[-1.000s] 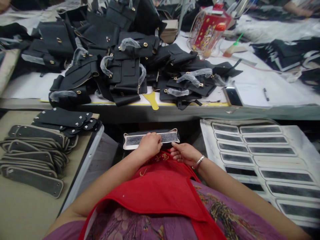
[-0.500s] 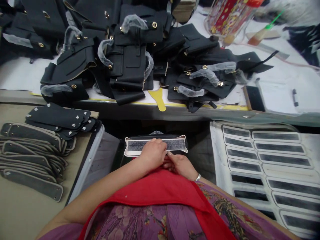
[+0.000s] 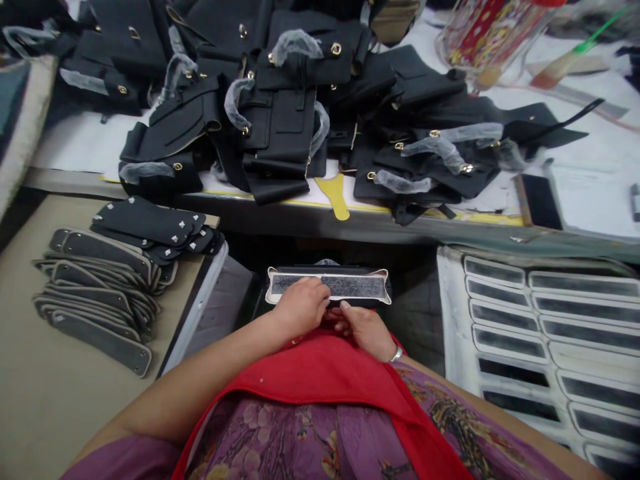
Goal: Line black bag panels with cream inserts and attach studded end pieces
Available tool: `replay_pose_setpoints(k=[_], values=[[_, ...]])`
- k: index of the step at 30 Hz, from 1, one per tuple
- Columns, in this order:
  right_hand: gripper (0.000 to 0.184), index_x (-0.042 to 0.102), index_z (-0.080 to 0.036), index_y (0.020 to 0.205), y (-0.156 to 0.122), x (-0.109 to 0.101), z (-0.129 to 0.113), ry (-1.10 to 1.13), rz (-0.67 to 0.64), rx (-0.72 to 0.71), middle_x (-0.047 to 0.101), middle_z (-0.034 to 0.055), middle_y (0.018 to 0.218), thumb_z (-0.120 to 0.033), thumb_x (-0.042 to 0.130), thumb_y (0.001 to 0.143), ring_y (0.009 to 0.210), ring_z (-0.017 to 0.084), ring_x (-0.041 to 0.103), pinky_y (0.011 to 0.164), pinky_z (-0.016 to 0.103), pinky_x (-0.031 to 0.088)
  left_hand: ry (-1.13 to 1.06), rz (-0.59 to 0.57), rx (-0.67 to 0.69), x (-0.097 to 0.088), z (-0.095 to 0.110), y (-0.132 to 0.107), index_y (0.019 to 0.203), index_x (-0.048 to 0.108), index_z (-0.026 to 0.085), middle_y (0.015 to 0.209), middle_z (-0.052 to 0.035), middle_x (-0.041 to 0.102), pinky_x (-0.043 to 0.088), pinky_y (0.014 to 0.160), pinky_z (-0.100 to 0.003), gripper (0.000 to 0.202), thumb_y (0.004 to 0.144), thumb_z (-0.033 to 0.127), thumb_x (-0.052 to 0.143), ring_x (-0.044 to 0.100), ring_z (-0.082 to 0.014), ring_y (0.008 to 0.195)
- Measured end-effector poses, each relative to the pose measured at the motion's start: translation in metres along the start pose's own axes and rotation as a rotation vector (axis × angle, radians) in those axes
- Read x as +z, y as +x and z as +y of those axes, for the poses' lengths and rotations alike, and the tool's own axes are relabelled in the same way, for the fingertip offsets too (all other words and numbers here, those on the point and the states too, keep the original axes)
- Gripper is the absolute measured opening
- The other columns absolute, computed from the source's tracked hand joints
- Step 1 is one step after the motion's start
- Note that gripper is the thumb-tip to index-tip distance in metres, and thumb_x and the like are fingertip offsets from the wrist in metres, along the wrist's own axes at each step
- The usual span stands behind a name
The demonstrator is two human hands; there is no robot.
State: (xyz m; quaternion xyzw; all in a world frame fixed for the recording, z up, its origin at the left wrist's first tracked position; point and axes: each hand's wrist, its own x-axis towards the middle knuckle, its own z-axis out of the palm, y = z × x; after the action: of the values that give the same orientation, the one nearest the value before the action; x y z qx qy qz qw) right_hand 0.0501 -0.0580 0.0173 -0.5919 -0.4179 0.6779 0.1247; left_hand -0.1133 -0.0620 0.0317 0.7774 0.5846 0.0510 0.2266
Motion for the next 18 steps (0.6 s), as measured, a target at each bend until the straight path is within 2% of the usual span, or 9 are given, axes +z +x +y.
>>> replay_pose_setpoints(k=[7,13,18], values=[[0.04,0.07,-0.013,0.073,0.008,0.016,-0.011,-0.064,-0.045,-0.012,0.062,0.0027,0.054,-0.035,0.041,0.089,0.048,0.01,0.053,0.048,0.021,0.038,0.004,0.014,-0.047,-0.006,-0.003,0.006,0.079,0.057,0.016,0.08,-0.0061,0.058,0.044,0.075,-0.031,0.01,0.081,0.017,0.047,0.054,-0.0197,0.08],[0.041,0.069,-0.019,0.065,0.018,0.027,-0.017,-0.09,-0.074,-0.011,0.064,0.0018,0.055,-0.039,0.042,0.089,0.051,0.013,0.057,0.05,0.023,0.04,-0.023,-0.066,0.006,-0.019,-0.019,0.008,0.086,0.055,0.018,0.088,-0.0052,0.057,0.043,0.076,-0.031,0.009,0.081,0.017,0.047,0.052,-0.019,0.084],[0.038,0.071,-0.012,0.079,0.022,0.036,-0.021,-0.035,-0.089,0.063,0.071,0.0087,0.077,-0.036,0.043,0.09,0.057,0.013,0.061,0.055,0.023,0.044,0.115,-0.061,-0.034,-0.036,-0.042,-0.01,0.085,0.058,0.018,0.093,-0.0071,0.056,0.038,0.077,-0.037,0.013,0.081,0.029,0.052,0.048,-0.0234,0.091]])
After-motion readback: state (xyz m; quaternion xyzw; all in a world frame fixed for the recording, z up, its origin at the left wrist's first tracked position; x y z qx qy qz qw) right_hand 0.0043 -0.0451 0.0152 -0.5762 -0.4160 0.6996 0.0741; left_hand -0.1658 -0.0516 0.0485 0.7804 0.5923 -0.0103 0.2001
